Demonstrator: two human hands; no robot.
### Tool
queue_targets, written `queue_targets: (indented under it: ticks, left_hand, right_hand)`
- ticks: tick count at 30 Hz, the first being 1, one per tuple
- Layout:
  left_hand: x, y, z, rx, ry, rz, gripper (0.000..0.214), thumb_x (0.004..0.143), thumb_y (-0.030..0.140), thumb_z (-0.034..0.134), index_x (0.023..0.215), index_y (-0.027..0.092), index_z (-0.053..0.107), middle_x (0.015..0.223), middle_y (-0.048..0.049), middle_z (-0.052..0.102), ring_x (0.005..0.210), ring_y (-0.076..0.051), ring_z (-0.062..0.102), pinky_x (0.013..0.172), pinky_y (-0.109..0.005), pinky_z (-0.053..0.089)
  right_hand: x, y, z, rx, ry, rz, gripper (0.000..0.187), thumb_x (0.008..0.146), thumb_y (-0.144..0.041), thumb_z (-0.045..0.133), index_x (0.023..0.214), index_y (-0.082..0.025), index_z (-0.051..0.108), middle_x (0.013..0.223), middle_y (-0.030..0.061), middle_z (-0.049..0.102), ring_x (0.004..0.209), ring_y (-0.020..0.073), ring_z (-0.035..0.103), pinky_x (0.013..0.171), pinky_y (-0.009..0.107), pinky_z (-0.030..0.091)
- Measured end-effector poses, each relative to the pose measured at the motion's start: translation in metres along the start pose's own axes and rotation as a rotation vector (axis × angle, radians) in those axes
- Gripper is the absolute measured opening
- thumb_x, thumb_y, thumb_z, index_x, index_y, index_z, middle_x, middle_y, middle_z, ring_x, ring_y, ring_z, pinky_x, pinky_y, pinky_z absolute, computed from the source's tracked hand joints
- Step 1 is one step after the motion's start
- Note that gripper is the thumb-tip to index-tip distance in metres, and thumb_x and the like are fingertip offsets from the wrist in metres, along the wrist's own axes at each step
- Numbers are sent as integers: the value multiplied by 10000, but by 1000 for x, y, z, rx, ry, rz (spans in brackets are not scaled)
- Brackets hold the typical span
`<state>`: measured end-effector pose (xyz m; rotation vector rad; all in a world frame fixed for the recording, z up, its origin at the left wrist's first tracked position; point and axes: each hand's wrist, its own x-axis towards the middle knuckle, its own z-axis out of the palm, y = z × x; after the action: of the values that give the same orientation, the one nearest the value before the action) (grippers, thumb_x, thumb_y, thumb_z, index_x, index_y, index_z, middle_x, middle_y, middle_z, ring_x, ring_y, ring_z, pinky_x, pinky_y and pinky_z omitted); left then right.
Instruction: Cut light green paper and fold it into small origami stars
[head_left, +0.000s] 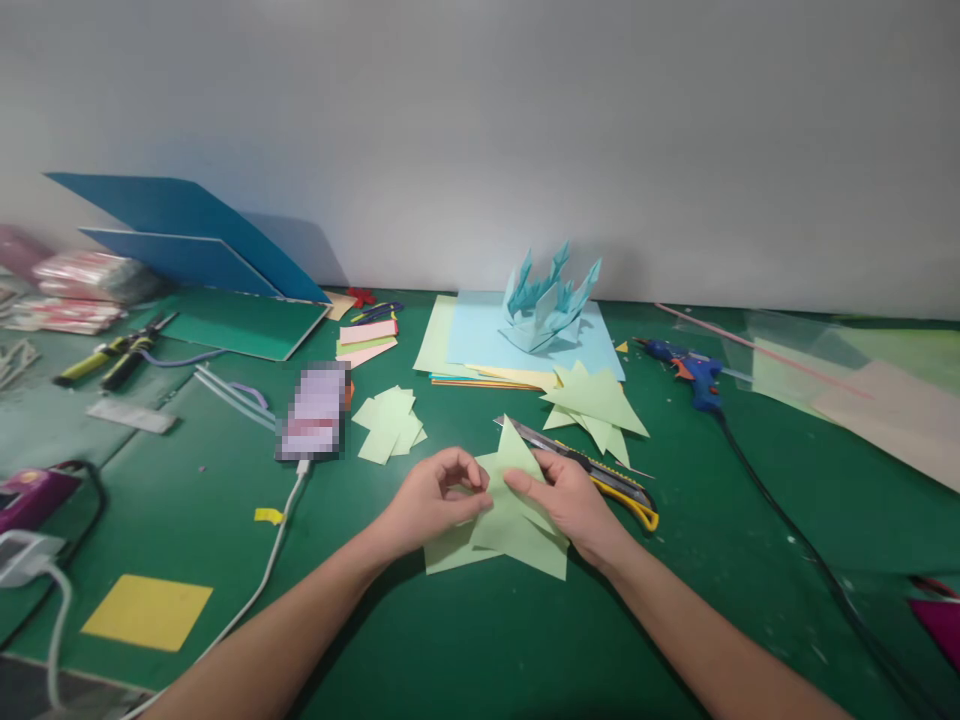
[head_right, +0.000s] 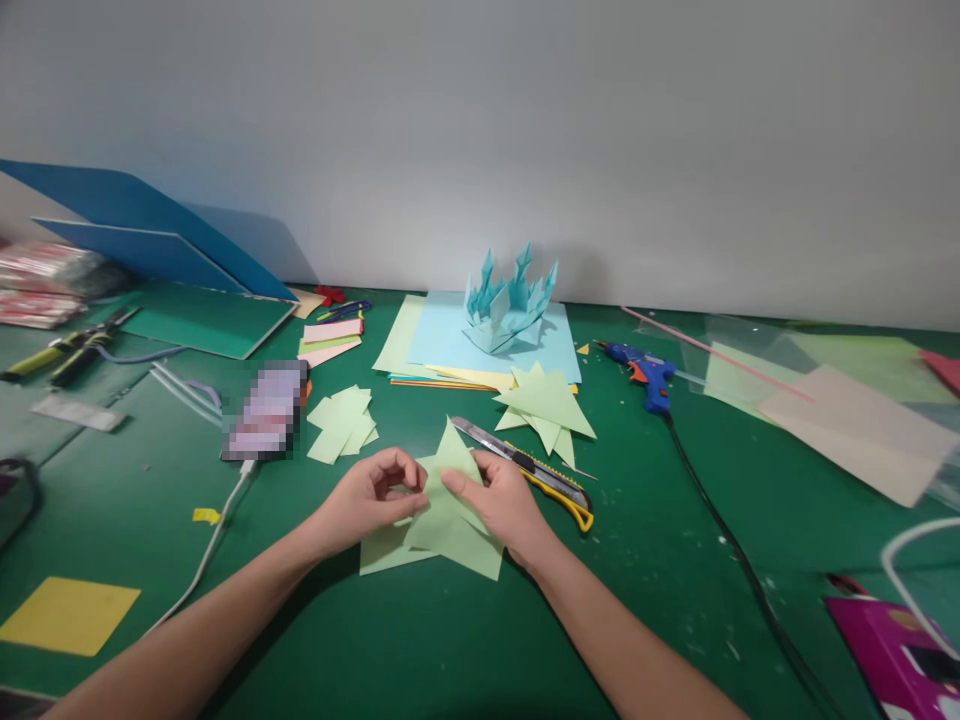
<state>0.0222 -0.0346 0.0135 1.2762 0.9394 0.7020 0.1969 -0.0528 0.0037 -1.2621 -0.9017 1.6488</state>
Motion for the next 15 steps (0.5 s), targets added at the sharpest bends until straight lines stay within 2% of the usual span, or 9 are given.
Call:
queue_targets:
  ticks: [5, 10, 15]
  left_hand:
    - [0, -4, 0, 163, 8, 84, 93, 682, 224, 658, 714, 151, 608, 810, -33, 594, 688, -110, 560, 591, -222, 475]
    - [-1, 0, 1, 288, -16, 157, 122, 711, 232, 619, 776, 165, 697, 853, -50, 595, 699, -113, 560, 567, -204, 480]
    - [-5, 5, 2, 344, -97, 159, 172, 712, 150, 568, 796, 176, 715, 876, -50, 603, 665, -100, 535, 537, -188, 449]
  right_hand:
    - [-1, 0, 0, -47, -28, -18, 460, 540, -499, 790, 816, -151, 669, 727, 26, 686, 635, 171, 592, 607, 296, 463]
    - [-1, -3, 1, -23, -55, -24, 456, 543, -522, 781, 790, -159, 655, 701, -4, 653, 624, 140, 555, 611, 275, 439]
    - [-1, -4, 1, -3, 20, -52, 470, 548, -589, 748, 614, -169, 547, 544, -66, 488, 501, 72, 383, 499, 217, 313]
